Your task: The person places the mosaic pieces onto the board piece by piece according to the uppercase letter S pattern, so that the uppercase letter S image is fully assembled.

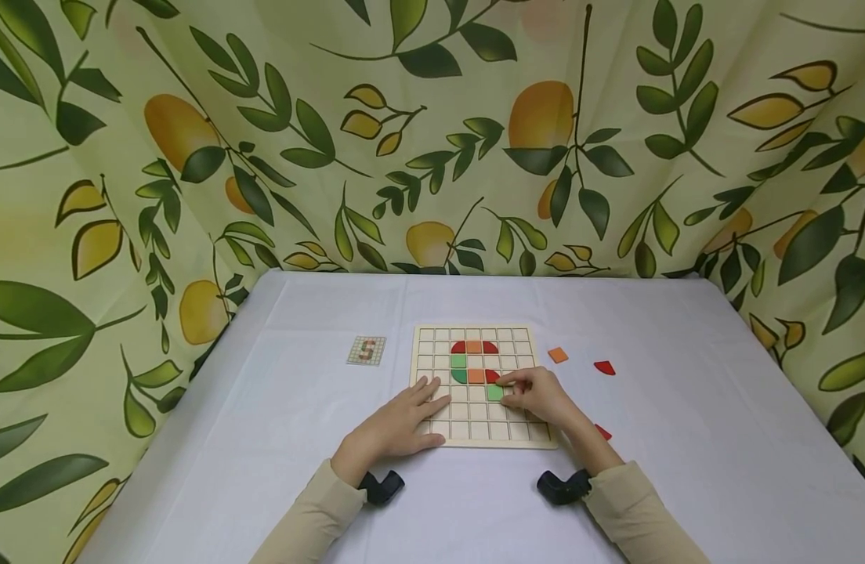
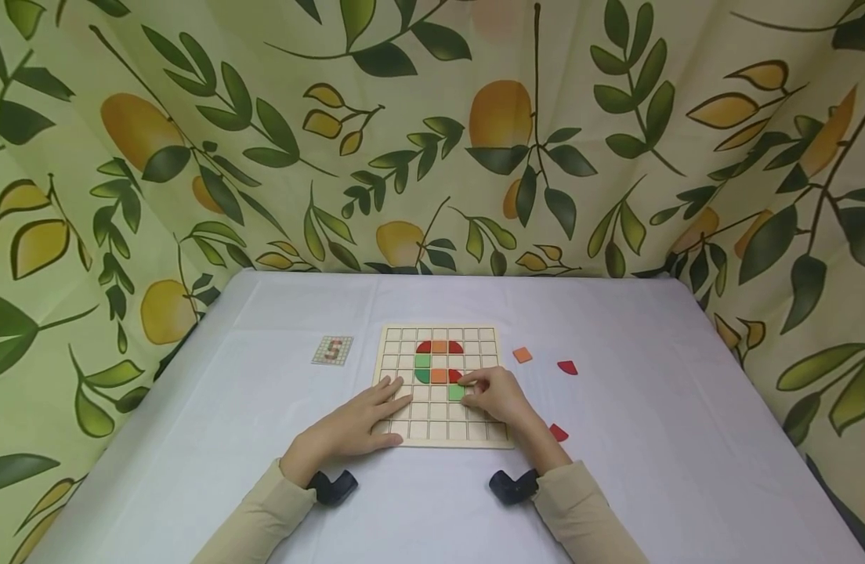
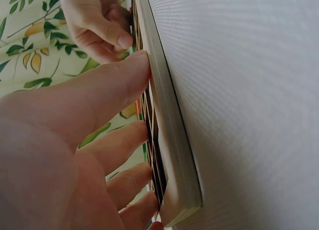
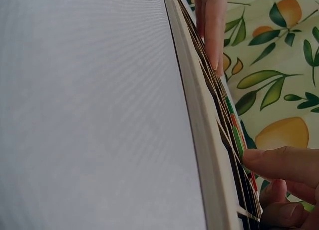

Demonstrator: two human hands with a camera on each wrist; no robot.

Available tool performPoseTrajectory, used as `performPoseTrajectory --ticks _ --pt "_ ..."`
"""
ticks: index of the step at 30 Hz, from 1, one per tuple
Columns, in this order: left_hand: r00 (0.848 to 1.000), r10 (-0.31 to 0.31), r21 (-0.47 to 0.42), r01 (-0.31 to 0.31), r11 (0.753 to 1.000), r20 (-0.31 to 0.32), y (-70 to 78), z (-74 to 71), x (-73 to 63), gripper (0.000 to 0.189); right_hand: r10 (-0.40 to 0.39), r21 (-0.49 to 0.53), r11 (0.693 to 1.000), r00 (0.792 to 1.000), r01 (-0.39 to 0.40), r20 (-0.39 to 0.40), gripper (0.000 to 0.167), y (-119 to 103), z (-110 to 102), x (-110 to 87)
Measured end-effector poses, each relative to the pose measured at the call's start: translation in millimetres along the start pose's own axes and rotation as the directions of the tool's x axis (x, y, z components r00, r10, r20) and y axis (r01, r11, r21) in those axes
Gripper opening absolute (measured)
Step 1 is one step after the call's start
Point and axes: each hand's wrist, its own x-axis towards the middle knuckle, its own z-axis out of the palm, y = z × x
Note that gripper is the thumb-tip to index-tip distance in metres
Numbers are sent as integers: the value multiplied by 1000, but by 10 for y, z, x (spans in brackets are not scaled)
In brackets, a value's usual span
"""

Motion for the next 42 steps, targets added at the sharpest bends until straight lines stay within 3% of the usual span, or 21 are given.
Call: performPoseTrajectory --ticks 16,42 --pt "1000 5 2 -5 1000 -2 3 -3 -2 63 27 -18 999 999 -28 -45 29 -12 -17 -4" --pt "1000 -4 -17 4 1000 4 6 -23 -15 63 97 -20 995 995 -97 -24 26 -6 -40 -11"
